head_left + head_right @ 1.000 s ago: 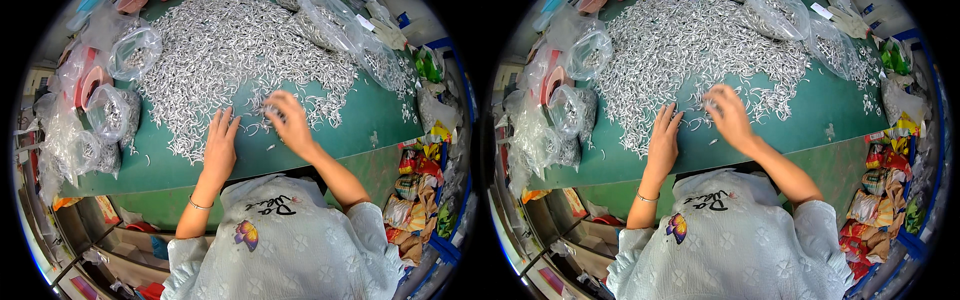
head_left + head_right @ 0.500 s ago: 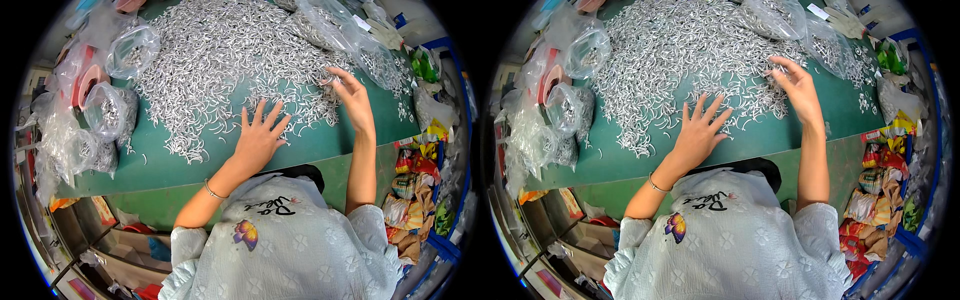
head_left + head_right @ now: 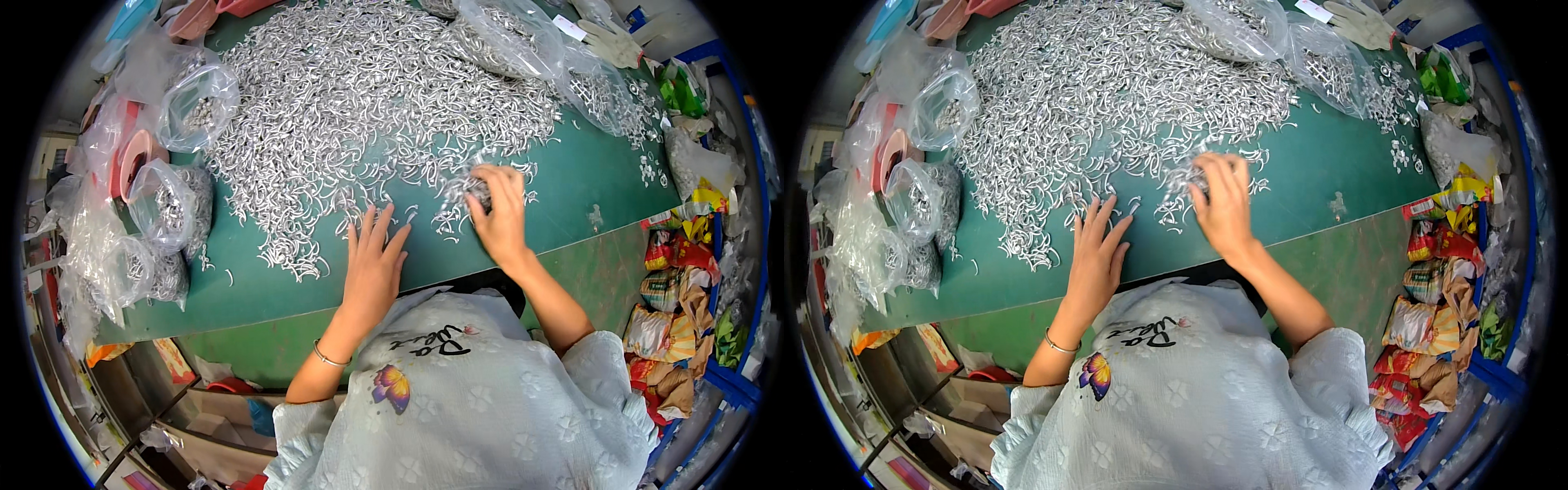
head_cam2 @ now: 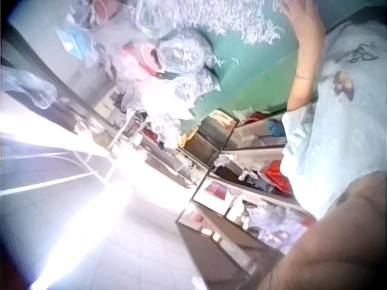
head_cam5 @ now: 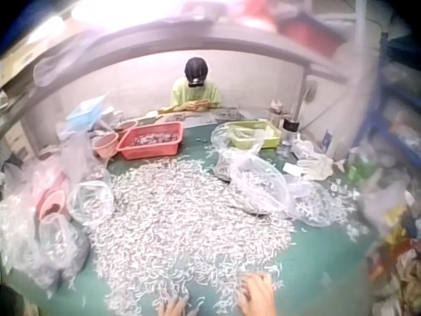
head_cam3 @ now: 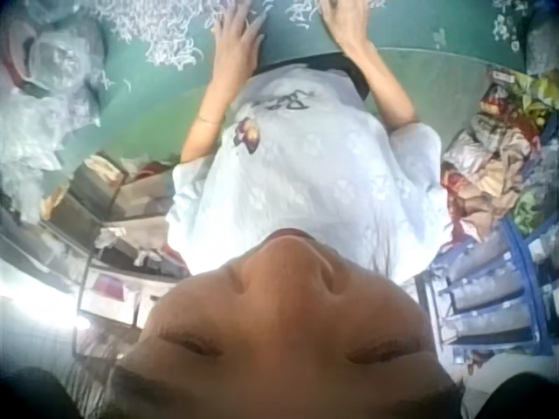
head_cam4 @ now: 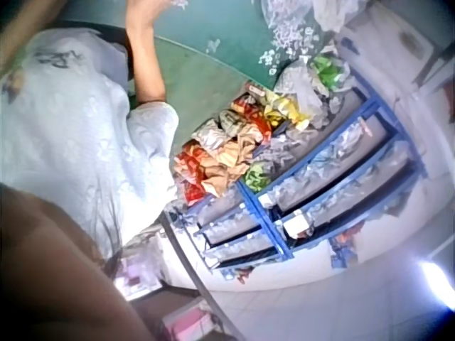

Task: The person sorts small curved metal fasteners by hand on a green workbench, picking them up individually and placing them into clear plastic bags or separate piles.

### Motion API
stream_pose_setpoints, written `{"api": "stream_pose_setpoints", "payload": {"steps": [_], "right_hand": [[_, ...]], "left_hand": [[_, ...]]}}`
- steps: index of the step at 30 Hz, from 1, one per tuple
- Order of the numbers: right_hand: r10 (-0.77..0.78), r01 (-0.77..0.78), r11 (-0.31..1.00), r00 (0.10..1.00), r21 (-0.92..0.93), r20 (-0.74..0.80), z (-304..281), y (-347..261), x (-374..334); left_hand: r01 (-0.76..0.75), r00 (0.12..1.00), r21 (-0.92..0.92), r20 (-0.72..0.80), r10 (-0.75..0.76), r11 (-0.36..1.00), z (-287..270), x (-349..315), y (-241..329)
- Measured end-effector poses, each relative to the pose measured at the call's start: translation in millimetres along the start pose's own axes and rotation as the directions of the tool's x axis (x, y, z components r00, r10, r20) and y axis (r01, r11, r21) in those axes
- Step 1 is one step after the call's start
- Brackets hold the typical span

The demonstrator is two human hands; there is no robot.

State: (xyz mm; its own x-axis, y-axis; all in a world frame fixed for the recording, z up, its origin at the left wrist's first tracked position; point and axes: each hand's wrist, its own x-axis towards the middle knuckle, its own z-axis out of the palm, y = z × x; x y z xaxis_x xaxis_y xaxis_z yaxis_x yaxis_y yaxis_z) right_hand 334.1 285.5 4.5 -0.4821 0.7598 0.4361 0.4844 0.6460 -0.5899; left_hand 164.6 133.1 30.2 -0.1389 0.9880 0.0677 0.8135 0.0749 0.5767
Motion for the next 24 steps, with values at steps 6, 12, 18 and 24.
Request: {"api": "stream_pose_setpoints", "payload": {"steps": [6, 12, 18, 24], "right_hand": [[0.304, -0.305, 0.762, 0.947, 0.571, 0.101, 13, -7, 22], [0.542, -0.523, 0.020, 0.722, 0.852, 0.431, -45, 50, 56], [0.584, -0.559, 0.569, 0.791, 0.603, 0.183, -90, 60, 56], [0.003, -0.032, 0.994, 0.963, 0.103, 0.271, -59, 27, 42]], "left_hand": [[0.002, 1.000, -0.021, -0.027, -0.002, 1.000, 7, -5, 1], [0.013, 0.998, -0.018, -0.064, -0.014, 1.000, 3, -4, -3], [-0.144, 0.989, 0.055, 0.023, 0.143, 0.988, 21, 31, 14], [-0.235, 0.972, 0.281, 0.042, 0.233, 0.930, 37, 70, 13]]}}
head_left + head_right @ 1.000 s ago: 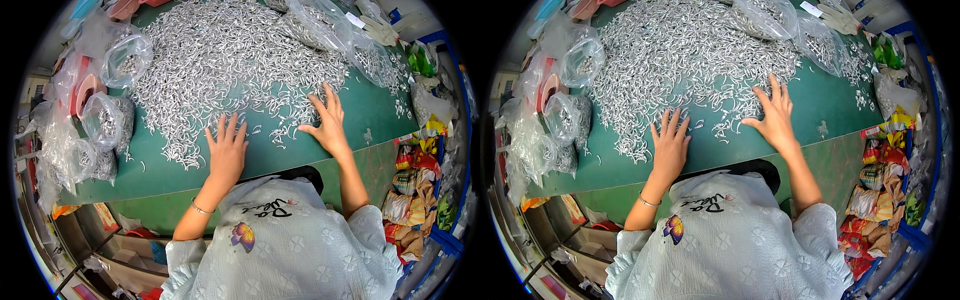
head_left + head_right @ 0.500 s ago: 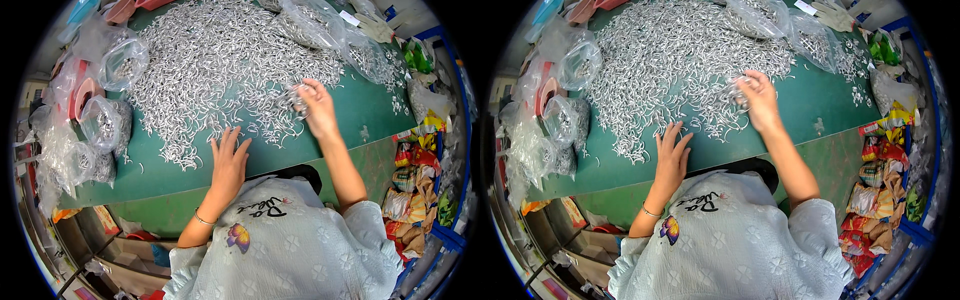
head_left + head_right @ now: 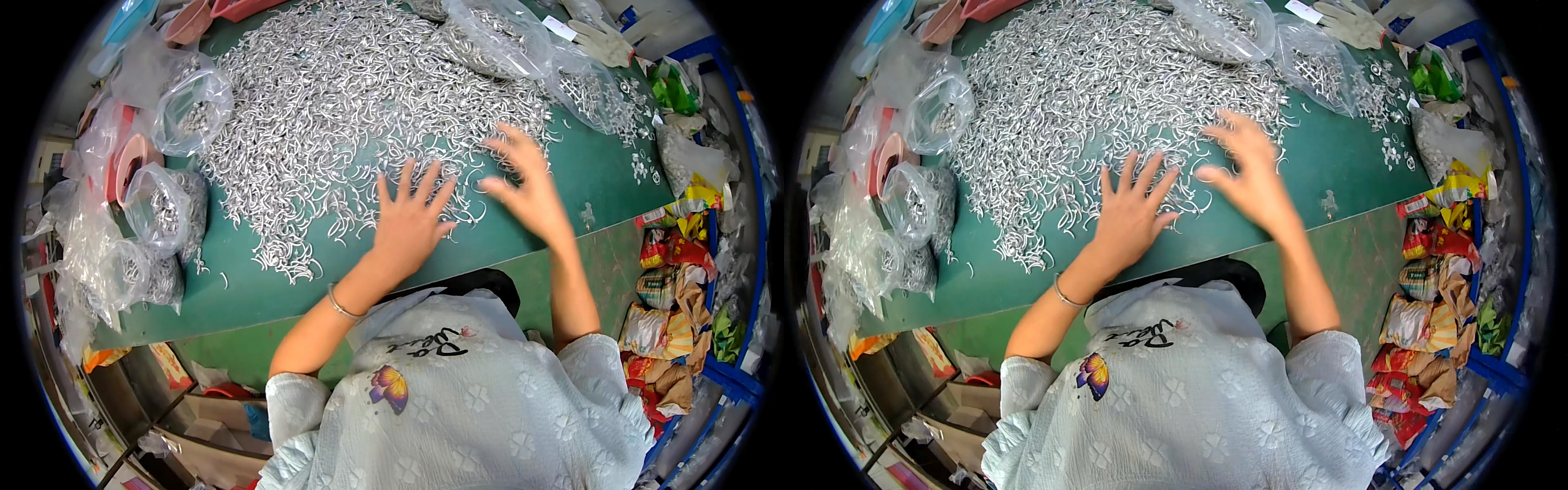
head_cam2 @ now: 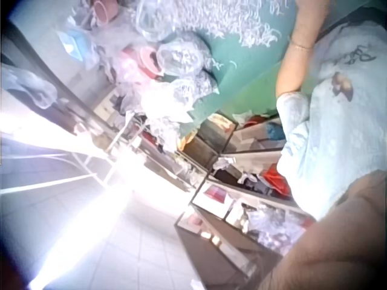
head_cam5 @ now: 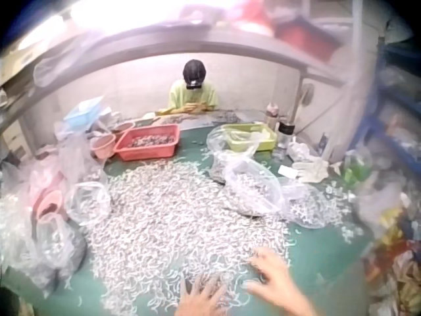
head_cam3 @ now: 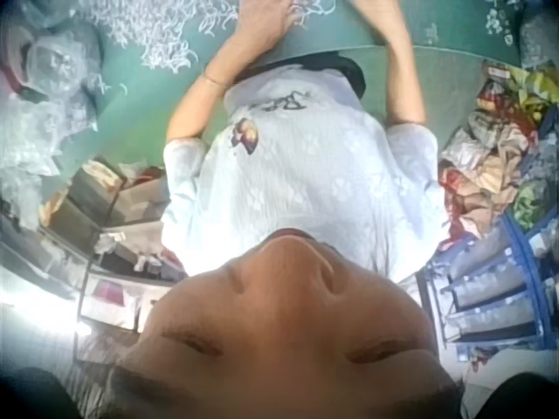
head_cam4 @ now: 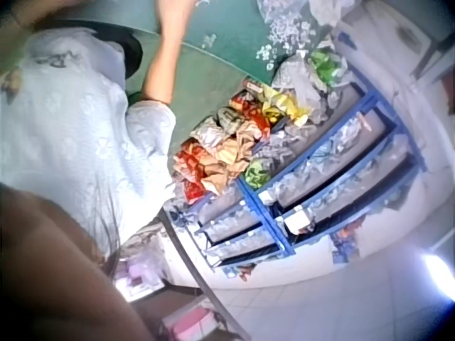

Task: The person sorts small curved metal fasteners by hand on a green workbench, picking them up individually and placing them into clear plastic bags or separate piles.

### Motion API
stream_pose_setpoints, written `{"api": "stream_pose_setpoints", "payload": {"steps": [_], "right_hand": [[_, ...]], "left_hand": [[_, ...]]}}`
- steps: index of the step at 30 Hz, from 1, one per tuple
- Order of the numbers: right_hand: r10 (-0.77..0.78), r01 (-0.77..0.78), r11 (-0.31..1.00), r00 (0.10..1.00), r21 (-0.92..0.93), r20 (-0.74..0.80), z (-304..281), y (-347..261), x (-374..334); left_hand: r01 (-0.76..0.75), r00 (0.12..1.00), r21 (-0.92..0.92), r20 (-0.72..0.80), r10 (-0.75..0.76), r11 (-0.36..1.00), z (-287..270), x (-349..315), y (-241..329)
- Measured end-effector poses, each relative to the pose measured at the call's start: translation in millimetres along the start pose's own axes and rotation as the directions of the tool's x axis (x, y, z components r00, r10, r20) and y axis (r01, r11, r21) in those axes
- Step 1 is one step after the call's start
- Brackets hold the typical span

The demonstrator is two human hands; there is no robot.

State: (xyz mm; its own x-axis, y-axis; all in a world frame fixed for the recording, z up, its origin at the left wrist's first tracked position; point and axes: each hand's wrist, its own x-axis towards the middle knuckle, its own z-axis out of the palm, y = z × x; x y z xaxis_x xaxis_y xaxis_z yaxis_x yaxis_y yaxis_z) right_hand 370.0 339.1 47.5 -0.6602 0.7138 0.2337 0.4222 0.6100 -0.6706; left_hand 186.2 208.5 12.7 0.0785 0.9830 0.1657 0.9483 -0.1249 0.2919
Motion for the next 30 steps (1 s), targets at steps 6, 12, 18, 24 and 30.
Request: {"api": "stream_pose_setpoints", "payload": {"steps": [6, 12, 18, 24, 30], "right_hand": [[-0.148, 0.174, 0.972, 0.976, -0.158, 0.159, 56, -21, -10], [-0.092, 0.072, 0.991, 0.980, -0.117, -0.174, 38, 10, -10], [0.157, -0.247, 0.955, 0.892, -0.165, -0.424, 7, 25, -5], [-0.035, 0.010, 0.900, 0.998, -0.436, -0.051, 63, -23, -12], [-0.075, 0.060, 0.948, 0.997, -0.312, -0.037, 60, -19, -10]], "left_hand": [[0.104, 0.995, 0.079, -0.005, -0.104, 0.991, -5, -20, -22], [0.123, 0.987, -0.113, -0.085, -0.133, 0.986, -16, -50, -33], [0.327, 0.901, -0.235, -0.217, -0.377, 0.916, -27, -60, -32], [0.286, 0.952, -0.057, -0.094, -0.291, 0.956, -5, -63, -8], [0.230, 0.973, 0.023, -0.016, -0.230, 0.973, -15, -63, -29]]}}
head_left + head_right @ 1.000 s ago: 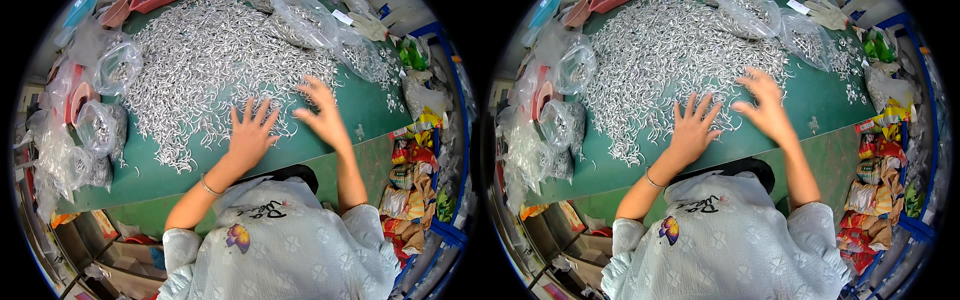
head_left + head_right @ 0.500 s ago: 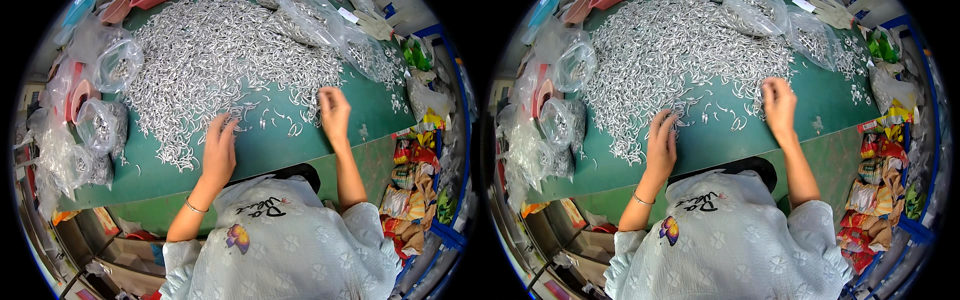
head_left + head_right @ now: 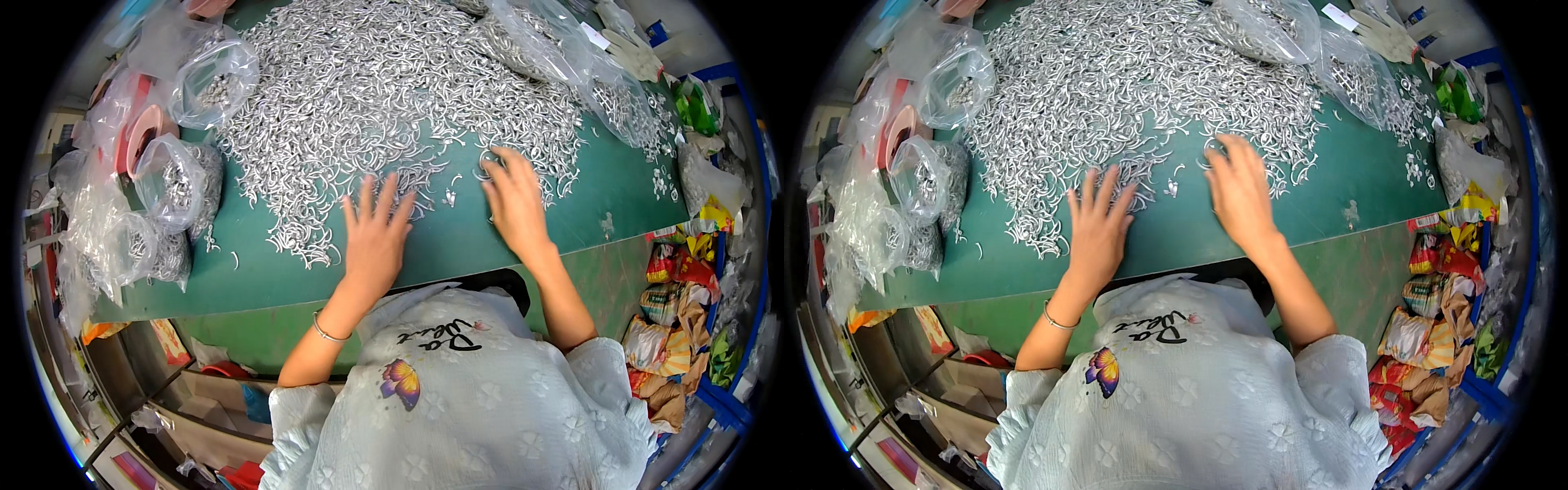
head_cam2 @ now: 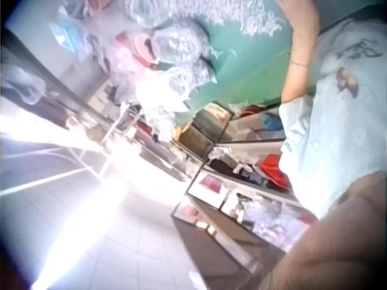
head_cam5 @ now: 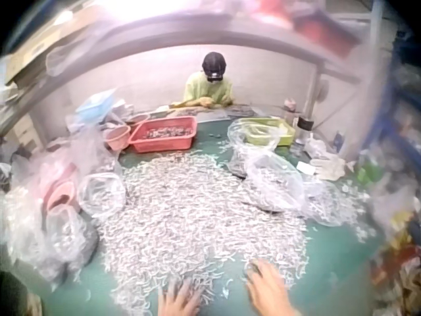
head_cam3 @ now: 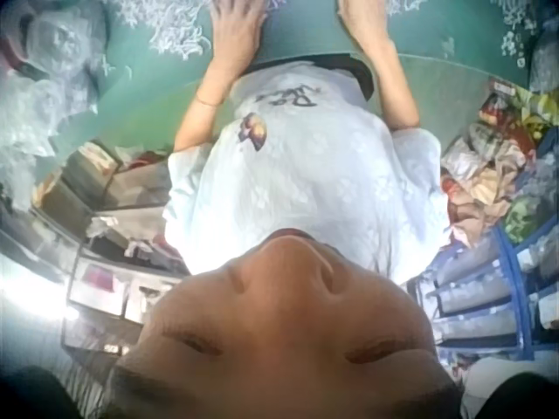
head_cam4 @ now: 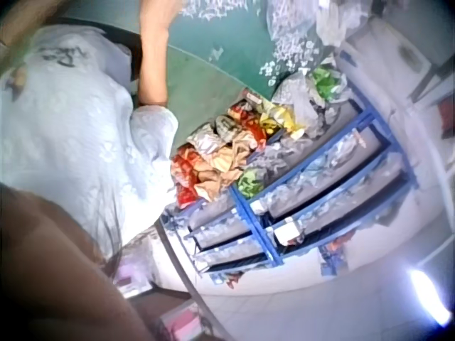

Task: The person sorts small curved metal fasteners by hand on a green workbench, picking them up individually and placing them into clear plastic bags or separate piles.

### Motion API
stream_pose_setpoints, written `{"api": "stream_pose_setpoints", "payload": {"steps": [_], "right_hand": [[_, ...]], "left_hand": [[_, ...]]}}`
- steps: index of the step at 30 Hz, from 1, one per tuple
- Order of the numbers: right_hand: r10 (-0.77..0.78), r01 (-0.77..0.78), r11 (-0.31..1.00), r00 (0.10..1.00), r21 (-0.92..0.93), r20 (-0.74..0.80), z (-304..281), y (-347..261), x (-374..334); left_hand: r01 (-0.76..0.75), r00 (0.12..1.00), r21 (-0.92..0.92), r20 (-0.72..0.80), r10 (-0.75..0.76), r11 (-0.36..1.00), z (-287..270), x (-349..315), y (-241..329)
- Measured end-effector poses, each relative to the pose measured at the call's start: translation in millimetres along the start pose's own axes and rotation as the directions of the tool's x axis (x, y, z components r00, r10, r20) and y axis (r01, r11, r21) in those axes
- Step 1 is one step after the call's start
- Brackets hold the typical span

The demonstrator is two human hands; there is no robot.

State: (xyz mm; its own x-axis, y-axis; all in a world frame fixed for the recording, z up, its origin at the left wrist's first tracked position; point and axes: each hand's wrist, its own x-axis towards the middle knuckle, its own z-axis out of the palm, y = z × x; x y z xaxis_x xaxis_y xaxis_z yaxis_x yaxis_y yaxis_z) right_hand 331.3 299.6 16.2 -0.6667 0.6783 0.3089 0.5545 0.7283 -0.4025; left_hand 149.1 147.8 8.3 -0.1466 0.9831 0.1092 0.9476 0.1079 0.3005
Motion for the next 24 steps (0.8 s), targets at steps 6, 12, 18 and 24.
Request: {"api": "stream_pose_setpoints", "payload": {"steps": [6, 12, 18, 24], "right_hand": [[-0.236, 0.195, 0.928, 0.967, 0.318, 0.096, 7, -44, 9], [-0.221, 0.245, 0.967, 0.942, -0.069, 0.254, 17, -35, 5], [-0.149, 0.138, 0.988, 0.968, 0.071, 0.203, 12, -62, -2], [-0.194, 0.235, 0.970, 0.898, -0.057, 0.396, 11, -57, -9]], "left_hand": [[-0.148, 0.986, -0.055, 0.073, 0.152, 0.987, 8, -17, 19], [0.042, 0.996, 0.019, 0.074, -0.043, 0.999, -9, -34, -5], [0.188, 0.982, 0.126, 0.005, -0.190, 0.974, -15, -32, -10], [0.286, 0.958, 0.057, -0.007, -0.286, 0.957, -21, -56, -15]]}}
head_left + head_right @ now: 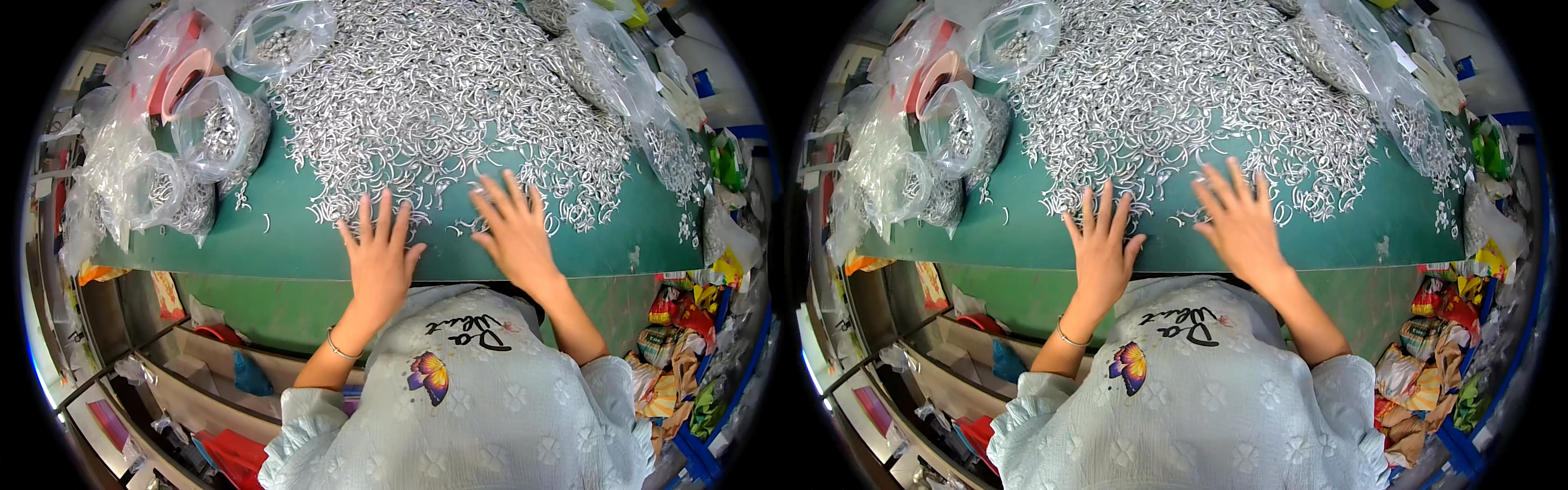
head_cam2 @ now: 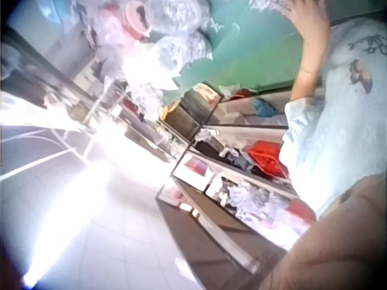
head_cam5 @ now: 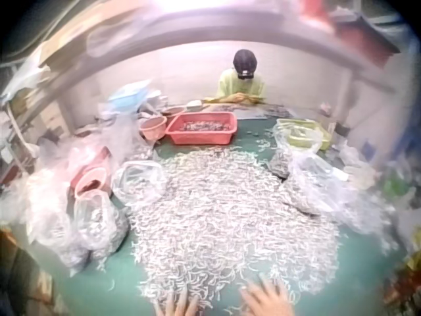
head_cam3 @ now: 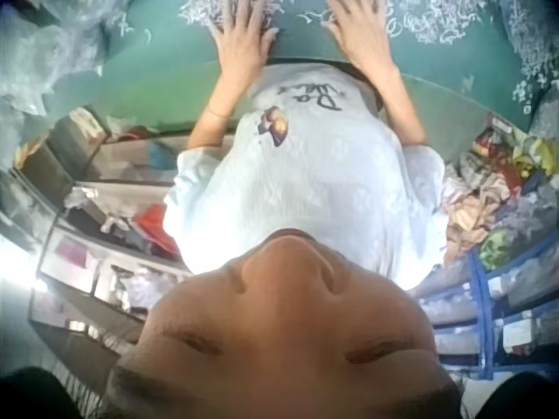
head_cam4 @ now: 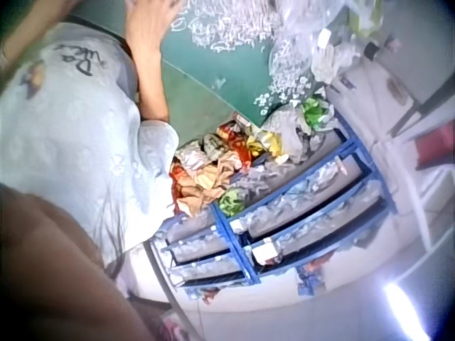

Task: The person sorts small curved metal fasteners by hand on a green workbench, picking them up individually and placing them into clear plastic bags or separate piles.

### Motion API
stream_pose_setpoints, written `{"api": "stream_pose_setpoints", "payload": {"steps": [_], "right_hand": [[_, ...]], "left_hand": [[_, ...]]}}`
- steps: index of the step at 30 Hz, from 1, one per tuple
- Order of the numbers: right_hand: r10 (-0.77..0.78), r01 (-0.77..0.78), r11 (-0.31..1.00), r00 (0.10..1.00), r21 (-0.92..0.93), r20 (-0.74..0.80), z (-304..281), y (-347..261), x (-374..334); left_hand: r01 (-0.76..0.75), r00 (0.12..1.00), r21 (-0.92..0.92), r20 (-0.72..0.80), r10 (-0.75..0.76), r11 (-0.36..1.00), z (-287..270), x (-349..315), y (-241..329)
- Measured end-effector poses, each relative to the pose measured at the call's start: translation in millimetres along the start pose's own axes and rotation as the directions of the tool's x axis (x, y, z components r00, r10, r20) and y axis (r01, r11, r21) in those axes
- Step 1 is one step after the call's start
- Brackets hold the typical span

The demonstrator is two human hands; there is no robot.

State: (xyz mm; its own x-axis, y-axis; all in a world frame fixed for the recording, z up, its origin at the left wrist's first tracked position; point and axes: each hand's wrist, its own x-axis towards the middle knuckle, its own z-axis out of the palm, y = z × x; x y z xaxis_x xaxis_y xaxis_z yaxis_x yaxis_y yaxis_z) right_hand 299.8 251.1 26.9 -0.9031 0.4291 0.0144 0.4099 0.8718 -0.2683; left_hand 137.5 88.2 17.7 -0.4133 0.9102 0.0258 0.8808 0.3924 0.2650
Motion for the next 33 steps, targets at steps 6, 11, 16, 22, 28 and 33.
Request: {"api": "stream_pose_setpoints", "payload": {"steps": [6, 11, 16, 22, 28, 33], "right_hand": [[0.159, -0.154, 0.985, 0.985, 0.075, -0.067, -8, -22, -3], [-0.054, 0.053, 0.998, 0.998, 0.028, 0.026, 11, -26, 7], [0.088, -0.088, 0.996, 0.996, -0.032, -0.010, 3, 5, -12], [0.207, -0.191, 0.977, 0.959, 0.099, -0.194, -1, 11, -31], [0.096, -0.049, 0.987, 0.943, 0.152, -0.318, 4, -8, -13], [0.012, 0.064, 0.971, 0.949, 0.230, -0.315, 29, -31, 2]], "left_hand": [[0.077, 0.995, -0.091, -0.054, -0.082, 0.993, 3, -15, -2], [0.112, 0.983, -0.028, -0.140, -0.115, 0.993, 4, 6, -24], [-0.051, 0.997, -0.005, -0.062, 0.050, 0.999, 2, -3, -11], [0.012, 0.999, 0.159, -0.034, -0.007, 0.987, -8, 8, -22], [0.038, 0.994, 0.119, -0.102, -0.026, 0.992, -1, 14, -21], [-0.087, 0.995, -0.144, 0.040, 0.093, 0.986, -9, -11, 18]]}}
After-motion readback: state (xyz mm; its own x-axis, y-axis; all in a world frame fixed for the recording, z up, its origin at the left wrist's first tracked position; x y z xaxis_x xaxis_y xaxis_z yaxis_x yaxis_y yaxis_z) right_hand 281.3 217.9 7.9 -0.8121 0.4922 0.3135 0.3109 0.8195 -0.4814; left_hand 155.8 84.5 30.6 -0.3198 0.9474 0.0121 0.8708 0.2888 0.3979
